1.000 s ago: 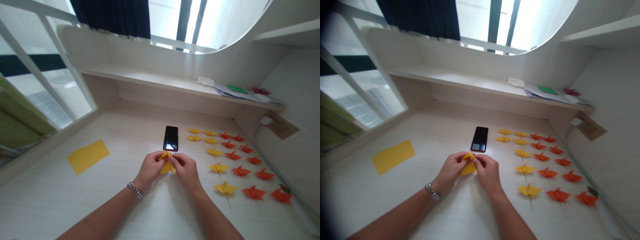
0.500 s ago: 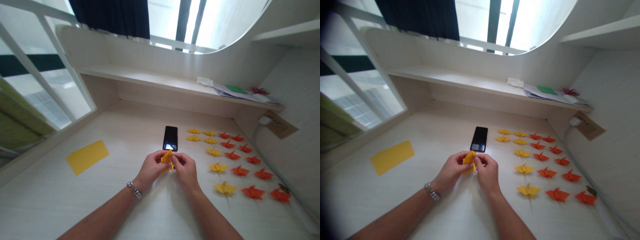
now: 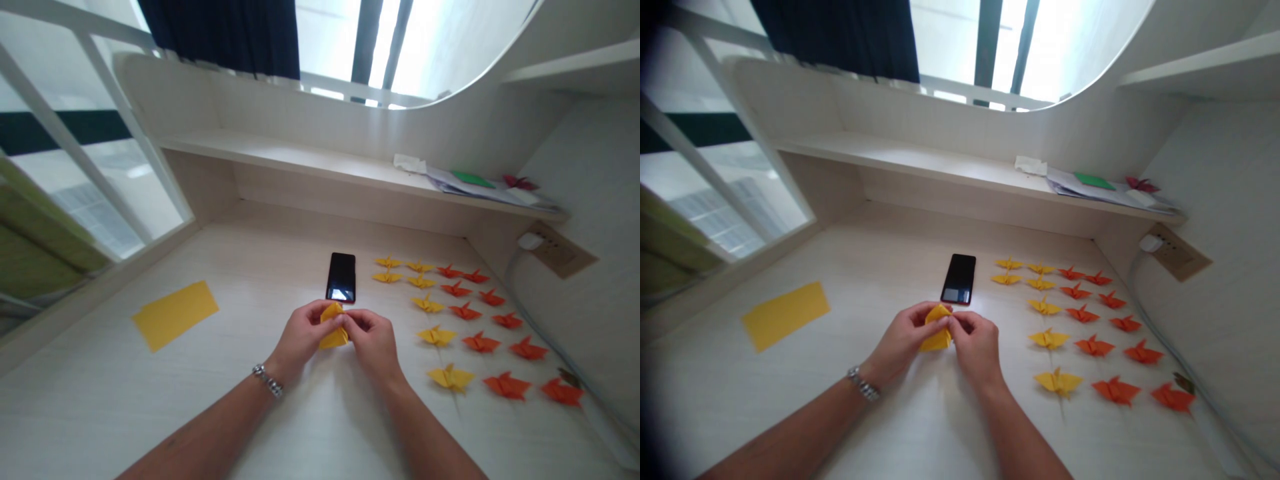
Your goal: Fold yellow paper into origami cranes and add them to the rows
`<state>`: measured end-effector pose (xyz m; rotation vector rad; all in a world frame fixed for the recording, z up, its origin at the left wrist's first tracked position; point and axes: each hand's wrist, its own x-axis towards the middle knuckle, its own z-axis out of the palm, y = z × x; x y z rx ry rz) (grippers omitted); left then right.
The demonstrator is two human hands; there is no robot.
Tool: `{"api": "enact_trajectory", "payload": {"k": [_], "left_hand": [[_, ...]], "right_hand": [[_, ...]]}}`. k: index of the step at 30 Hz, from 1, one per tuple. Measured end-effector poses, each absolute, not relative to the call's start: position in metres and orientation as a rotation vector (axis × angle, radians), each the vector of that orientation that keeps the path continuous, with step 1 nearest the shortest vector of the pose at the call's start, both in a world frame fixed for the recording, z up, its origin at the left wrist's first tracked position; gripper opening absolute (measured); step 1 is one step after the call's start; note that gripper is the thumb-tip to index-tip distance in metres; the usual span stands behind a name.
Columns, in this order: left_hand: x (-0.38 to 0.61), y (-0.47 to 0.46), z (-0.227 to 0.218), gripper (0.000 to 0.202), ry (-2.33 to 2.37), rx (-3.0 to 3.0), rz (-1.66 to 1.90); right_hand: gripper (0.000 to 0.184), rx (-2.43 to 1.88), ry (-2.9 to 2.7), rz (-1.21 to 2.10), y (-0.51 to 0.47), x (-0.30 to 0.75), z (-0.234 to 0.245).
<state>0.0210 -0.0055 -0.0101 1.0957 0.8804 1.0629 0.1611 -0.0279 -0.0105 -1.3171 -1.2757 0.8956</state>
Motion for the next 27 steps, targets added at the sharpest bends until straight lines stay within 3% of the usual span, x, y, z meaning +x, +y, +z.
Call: {"api": "enact_trajectory", "payload": {"k": [14, 27], "left_hand": [[0.015, -0.003, -0.001, 0.021, 0.912, 1.113, 1.068], [0.014, -0.002, 0.0, 0.024, 0.892, 1.161, 1.002]], "right_hand": [[0.025, -1.283, -1.237, 1.207, -0.026, 0.162, -0.016], [0.02, -1.317, -1.188, 1.104, -0.027, 0.161, -0.009]]}}
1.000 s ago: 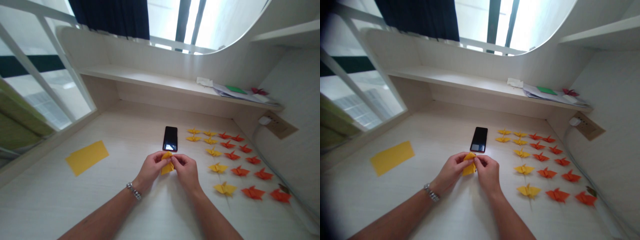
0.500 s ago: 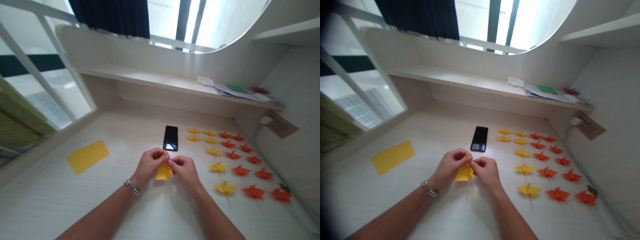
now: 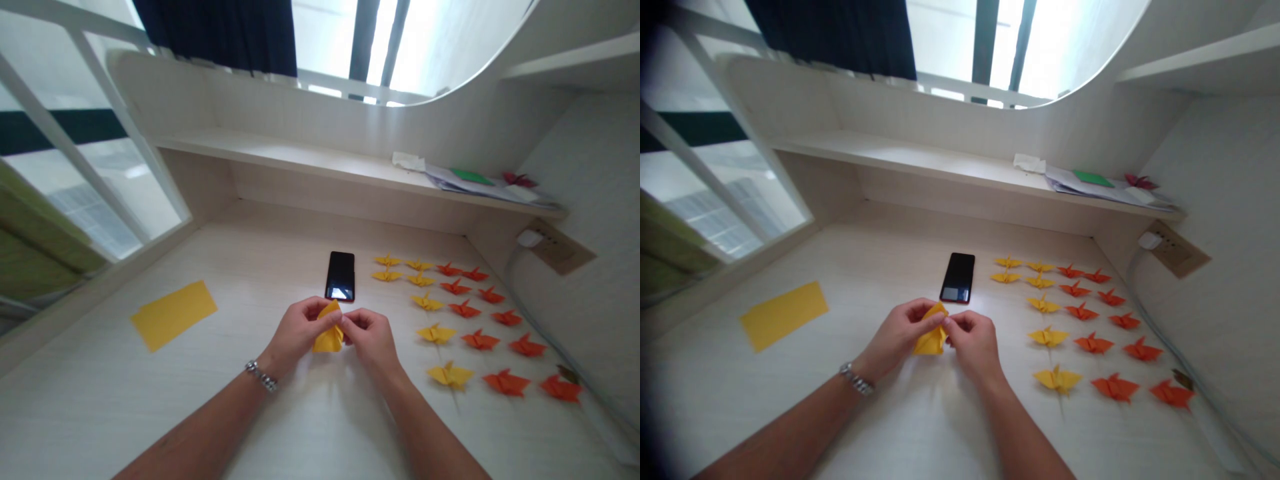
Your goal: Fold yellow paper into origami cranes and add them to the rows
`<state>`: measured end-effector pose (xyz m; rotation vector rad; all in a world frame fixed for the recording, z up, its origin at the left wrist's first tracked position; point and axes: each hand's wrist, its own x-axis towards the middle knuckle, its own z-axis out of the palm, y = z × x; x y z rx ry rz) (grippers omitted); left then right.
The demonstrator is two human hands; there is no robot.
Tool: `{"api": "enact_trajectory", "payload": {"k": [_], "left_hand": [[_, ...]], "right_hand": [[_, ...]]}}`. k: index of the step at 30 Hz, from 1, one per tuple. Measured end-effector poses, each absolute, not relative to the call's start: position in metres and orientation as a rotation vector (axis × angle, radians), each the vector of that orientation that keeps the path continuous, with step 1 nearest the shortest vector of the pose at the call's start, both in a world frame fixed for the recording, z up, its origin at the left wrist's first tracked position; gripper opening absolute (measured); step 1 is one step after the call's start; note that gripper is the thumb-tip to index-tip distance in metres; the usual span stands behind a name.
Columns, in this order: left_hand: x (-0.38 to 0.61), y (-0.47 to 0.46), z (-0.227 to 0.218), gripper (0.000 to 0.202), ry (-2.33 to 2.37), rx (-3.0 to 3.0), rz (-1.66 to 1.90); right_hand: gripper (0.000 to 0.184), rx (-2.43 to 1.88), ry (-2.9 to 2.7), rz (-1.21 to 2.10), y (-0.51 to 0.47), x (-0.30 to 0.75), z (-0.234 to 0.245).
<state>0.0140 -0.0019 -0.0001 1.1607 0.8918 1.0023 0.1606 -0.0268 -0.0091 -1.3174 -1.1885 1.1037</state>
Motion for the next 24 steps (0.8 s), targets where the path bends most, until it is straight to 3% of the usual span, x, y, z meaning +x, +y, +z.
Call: {"api": "enact_trajectory", "payload": {"k": [6, 24], "left_hand": [[0.017, -0.003, -0.003, 0.028, 0.877, 1.177, 0.981], [0.016, -0.001, -0.011, 0.038, 0.801, 0.931, 0.984]], "right_hand": [[0.018, -1.287, -1.176, 0.924, -0.028, 0.159, -0.006], [0.014, -1.339, -1.321, 0.806, -0.03, 0.16, -0.006]]}}
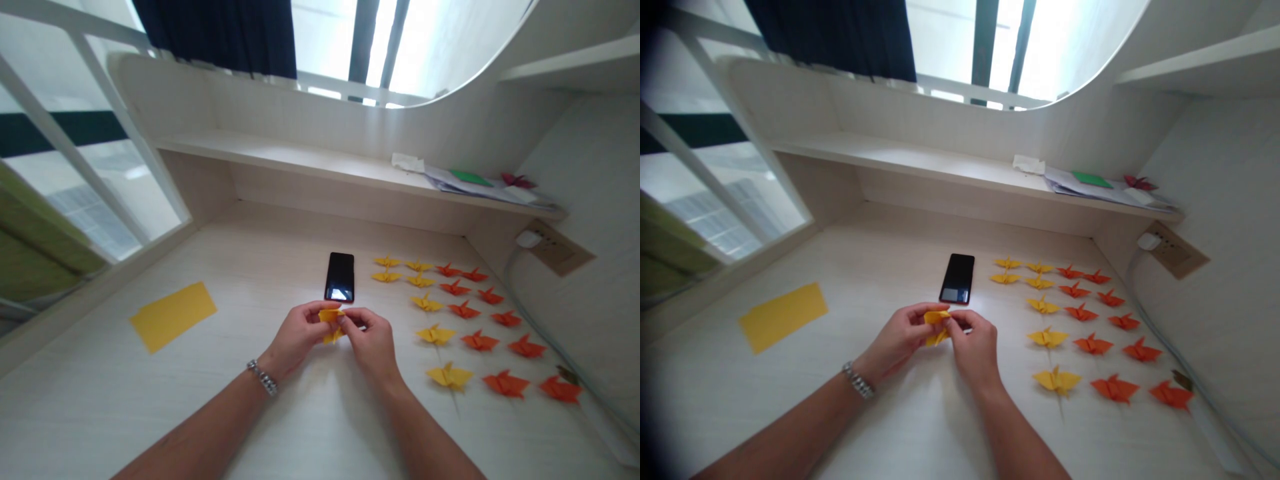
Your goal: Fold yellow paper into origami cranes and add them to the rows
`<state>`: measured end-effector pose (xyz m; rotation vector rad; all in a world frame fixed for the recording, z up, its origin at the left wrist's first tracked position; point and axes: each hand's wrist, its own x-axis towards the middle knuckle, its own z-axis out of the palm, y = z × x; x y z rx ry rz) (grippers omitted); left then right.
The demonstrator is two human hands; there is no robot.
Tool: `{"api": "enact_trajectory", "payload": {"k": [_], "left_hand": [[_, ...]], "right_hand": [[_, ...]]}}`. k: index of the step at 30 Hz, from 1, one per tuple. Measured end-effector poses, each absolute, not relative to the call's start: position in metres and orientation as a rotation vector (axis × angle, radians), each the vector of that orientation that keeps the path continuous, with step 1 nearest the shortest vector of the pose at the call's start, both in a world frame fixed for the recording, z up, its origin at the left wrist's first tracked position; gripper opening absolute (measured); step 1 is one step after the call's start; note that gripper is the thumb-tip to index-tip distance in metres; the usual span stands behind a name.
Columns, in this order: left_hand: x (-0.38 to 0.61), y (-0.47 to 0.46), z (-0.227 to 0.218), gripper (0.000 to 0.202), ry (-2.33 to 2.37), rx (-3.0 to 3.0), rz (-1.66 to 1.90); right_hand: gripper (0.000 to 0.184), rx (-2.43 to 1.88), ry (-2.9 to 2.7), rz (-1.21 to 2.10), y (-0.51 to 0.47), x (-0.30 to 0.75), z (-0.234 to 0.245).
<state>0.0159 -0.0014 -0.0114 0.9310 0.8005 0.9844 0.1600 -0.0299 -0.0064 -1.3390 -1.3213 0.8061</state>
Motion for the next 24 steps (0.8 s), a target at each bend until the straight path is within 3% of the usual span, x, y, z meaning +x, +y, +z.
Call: {"api": "enact_trajectory", "payload": {"k": [15, 24], "left_hand": [[0.0168, -0.0017, -0.0101, 0.045, 0.814, 0.96, 0.976], [0.019, -0.0016, -0.0124, 0.03, 0.852, 0.947, 1.035]], "right_hand": [[0.016, -1.384, -1.364, 0.724, -0.0273, 0.1616, -0.0131], [0.017, -1.327, -1.339, 0.825, -0.0262, 0.1633, -0.0123]]}}
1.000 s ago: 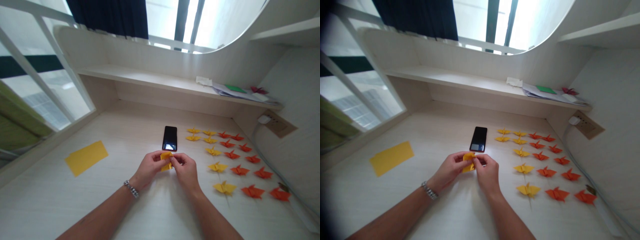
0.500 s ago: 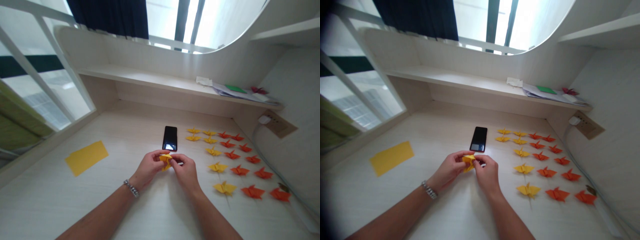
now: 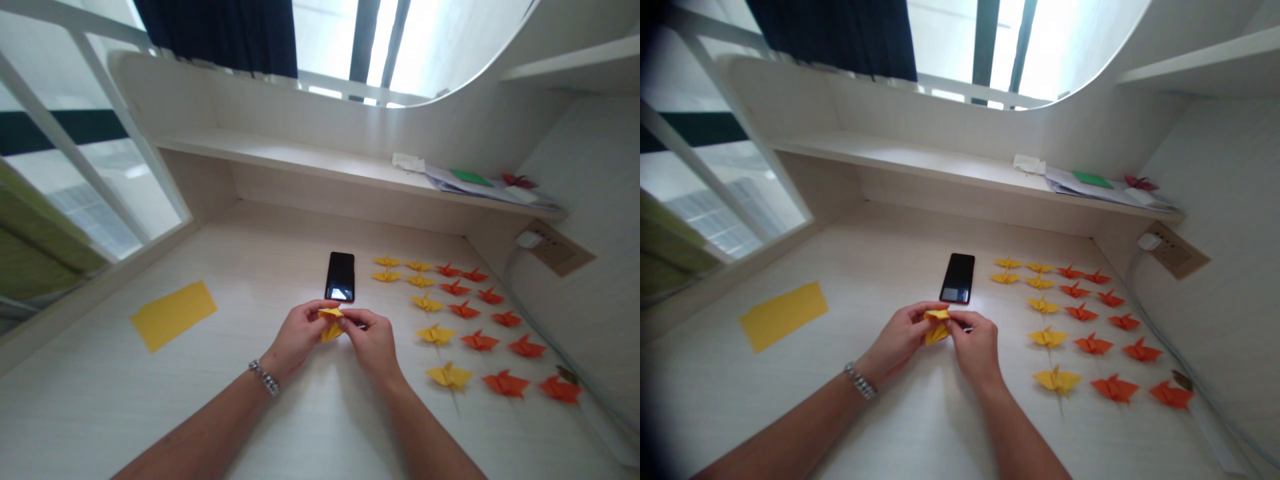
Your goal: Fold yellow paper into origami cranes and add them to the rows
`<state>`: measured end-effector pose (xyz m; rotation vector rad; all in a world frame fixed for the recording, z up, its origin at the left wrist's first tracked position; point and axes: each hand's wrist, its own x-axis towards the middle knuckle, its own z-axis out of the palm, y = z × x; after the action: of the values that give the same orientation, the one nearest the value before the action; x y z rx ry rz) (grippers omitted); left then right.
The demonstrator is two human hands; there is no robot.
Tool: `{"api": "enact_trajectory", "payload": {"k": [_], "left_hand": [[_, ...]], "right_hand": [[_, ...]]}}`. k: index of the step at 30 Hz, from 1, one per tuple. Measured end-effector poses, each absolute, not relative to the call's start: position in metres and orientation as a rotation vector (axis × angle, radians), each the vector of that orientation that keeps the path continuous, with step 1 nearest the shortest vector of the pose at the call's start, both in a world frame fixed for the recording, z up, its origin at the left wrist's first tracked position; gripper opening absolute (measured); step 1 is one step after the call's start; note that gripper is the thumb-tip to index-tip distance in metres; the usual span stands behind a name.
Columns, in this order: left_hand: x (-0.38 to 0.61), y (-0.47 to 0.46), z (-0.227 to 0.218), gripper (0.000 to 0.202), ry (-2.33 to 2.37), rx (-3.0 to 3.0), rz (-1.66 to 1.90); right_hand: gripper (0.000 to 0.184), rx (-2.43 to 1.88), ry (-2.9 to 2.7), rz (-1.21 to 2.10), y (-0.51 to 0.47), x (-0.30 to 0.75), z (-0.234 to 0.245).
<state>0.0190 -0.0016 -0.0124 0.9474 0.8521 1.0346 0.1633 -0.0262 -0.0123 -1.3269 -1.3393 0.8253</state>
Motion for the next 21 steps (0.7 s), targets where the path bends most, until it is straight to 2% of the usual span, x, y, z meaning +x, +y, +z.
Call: {"api": "enact_trajectory", "payload": {"k": [5, 21], "left_hand": [[0.0193, -0.0015, -0.0118, 0.031, 0.898, 0.96, 1.046], [0.0198, -0.0018, -0.0117, 0.031, 0.908, 0.988, 1.058]], "right_hand": [[0.017, -1.31, -1.272, 0.931, -0.0235, 0.1635, -0.0131], [0.019, -1.289, -1.26, 0.953, -0.0228, 0.164, -0.0121]]}}
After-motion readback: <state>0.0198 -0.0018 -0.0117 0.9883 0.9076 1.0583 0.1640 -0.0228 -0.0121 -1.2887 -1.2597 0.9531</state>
